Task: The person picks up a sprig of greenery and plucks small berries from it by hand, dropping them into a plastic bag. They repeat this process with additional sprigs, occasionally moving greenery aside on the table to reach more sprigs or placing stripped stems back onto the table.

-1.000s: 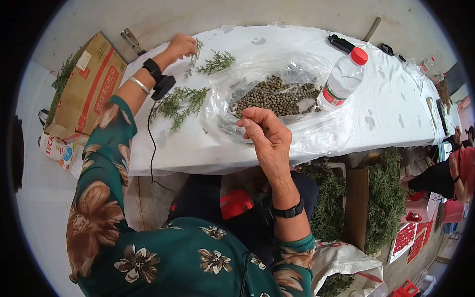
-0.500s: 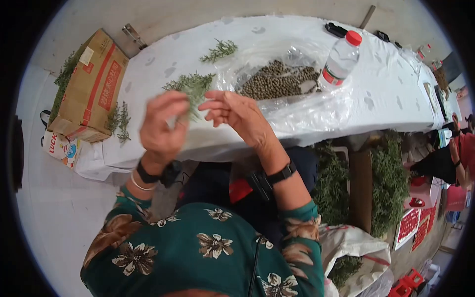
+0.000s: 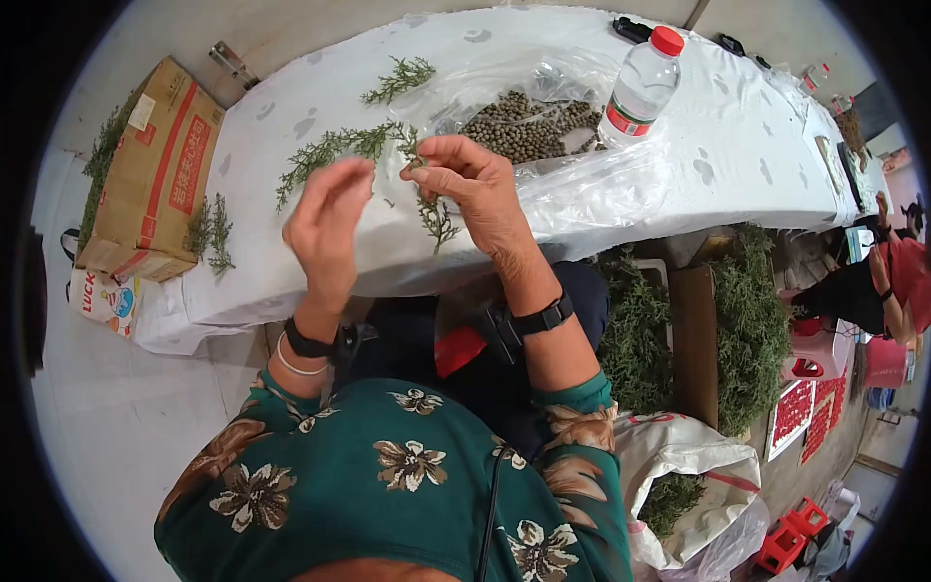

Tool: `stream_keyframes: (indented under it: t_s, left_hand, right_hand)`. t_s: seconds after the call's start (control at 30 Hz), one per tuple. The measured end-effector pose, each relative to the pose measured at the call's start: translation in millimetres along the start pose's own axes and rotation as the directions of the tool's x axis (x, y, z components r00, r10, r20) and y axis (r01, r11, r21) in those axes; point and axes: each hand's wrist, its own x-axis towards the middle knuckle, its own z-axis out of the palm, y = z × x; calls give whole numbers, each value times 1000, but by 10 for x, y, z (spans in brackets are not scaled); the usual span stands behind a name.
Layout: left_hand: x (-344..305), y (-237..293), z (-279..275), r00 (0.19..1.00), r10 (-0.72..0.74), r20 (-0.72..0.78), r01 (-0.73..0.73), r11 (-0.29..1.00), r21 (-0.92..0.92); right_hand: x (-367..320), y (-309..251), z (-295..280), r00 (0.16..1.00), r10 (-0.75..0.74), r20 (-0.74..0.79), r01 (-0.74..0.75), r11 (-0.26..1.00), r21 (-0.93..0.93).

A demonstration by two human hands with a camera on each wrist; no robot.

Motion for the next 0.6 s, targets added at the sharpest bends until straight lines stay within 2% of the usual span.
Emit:
stream_keyframes:
  t_s: [0.03, 0.07, 0.17, 0.23, 0.33, 0.43, 0.47, 0.57, 0.6]
  left_hand:
    - [72, -16, 24, 965, -263, -10, 257, 952, -168]
    - [119, -31, 46, 864, -503, 22, 481, 812, -331]
    - [151, -82, 173, 889, -456, 46, 446, 838, -315]
    - [164, -113, 229, 896, -438, 71, 438, 846, -306]
    - [206, -151, 281, 820, -543, 184, 545, 640, -542]
    - [227, -182, 289, 816, -552, 170, 548, 646, -532]
    - [223, -191, 285, 813, -559, 164, 552, 648, -525]
    - [226, -181, 267, 791, -579, 196, 594, 651, -473]
    - [219, -175, 265, 779, -589, 215, 614, 650, -448]
  right_hand:
    - [7, 1, 6, 999, -48, -16, 47, 997, -57]
    - [7, 6, 31, 999, -45, -6, 44, 997, -57]
    - [-28, 34, 135, 970, -230, -75, 214, 961, -176]
    - [-41, 27, 153, 979, -197, -60, 186, 970, -157]
    - [-47, -34, 161, 990, -139, -25, 135, 983, -124]
    - [-52, -132, 113, 1000, -5, 22, 9, 981, -193]
    - [-53, -154, 84, 1000, -3, 20, 7, 982, -189]
    - [-29, -205, -3, 973, -176, -150, 124, 945, -304]
    - [-27, -196, -7, 973, -170, -156, 118, 946, -302]
